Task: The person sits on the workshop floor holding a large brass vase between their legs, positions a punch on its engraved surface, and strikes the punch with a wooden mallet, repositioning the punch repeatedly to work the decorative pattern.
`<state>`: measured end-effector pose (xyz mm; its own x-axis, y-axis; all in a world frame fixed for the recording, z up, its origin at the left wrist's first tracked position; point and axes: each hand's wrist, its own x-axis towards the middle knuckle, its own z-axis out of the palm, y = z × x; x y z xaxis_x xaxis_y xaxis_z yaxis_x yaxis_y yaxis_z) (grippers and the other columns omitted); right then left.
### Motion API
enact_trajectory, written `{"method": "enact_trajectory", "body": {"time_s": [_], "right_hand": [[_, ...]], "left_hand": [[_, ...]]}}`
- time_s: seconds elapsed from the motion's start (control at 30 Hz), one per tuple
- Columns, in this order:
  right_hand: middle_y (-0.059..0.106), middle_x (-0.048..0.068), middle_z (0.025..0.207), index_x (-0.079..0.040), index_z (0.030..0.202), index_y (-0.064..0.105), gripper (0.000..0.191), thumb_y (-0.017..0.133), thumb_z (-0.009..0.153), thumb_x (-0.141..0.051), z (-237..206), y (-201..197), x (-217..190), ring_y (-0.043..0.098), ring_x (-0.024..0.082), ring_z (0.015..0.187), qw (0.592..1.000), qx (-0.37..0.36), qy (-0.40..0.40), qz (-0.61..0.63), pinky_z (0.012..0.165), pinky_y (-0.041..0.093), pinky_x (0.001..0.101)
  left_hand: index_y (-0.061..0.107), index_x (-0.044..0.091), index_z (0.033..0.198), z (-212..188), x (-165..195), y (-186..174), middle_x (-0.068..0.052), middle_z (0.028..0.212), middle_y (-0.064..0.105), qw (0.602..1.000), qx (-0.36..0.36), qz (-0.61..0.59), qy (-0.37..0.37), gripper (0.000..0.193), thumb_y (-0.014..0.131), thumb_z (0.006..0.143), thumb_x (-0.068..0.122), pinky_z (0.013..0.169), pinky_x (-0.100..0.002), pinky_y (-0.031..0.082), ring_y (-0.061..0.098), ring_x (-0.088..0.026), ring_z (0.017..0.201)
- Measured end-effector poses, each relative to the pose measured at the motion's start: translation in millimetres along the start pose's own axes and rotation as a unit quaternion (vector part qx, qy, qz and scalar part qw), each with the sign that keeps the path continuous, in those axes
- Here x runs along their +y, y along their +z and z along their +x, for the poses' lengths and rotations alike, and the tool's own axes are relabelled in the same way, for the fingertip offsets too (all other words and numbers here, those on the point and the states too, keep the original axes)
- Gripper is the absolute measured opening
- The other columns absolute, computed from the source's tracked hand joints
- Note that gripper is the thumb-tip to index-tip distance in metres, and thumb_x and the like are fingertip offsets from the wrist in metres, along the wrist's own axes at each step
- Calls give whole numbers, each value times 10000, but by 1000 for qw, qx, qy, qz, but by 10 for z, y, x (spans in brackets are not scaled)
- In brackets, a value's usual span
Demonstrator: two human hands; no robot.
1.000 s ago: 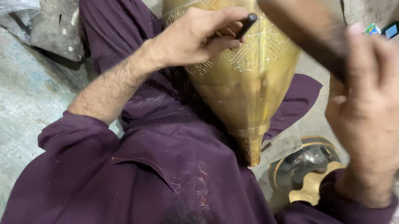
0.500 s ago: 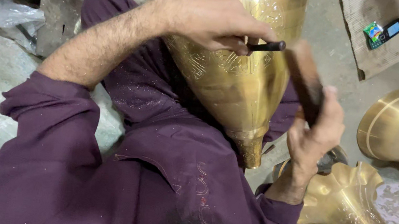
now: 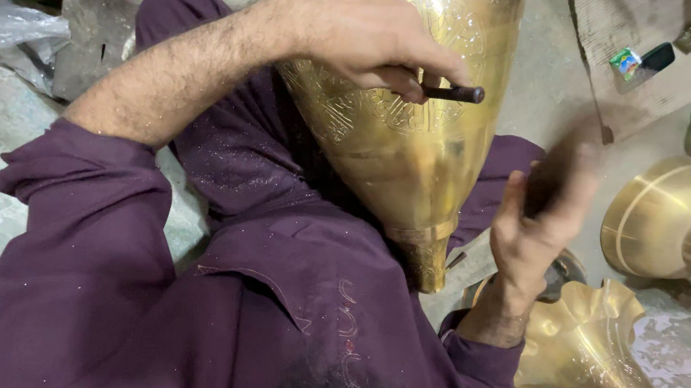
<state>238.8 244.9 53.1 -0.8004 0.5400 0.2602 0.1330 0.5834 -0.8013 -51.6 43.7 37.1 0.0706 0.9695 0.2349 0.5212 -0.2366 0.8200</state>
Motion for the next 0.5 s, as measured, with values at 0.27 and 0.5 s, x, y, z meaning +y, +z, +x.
{"method": "enact_trajectory", "body": {"time_s": [0.27,0.5], "right_hand": [[578,128,1376,-106,1555,442,764,768,890,80,-21,-71,98,610,311,1150,911,-95,-177,-359,997,506,418],[567,168,1414,-49,1560,449,625,738,1027,98,136,-164,41,597,286,1270,975,-95,-133,-153,1061,519,356]], "left_hand": [[566,133,1405,-43,33,4,-130,942,736,1000,1,-21,-11,484,742,955,149,708,-463,530,720,-321,828],[547,100,1424,-179,45,85,-108,997,755,997,65,-34,5,459,727,1002,118,745,-438,558,743,-293,875]]}}
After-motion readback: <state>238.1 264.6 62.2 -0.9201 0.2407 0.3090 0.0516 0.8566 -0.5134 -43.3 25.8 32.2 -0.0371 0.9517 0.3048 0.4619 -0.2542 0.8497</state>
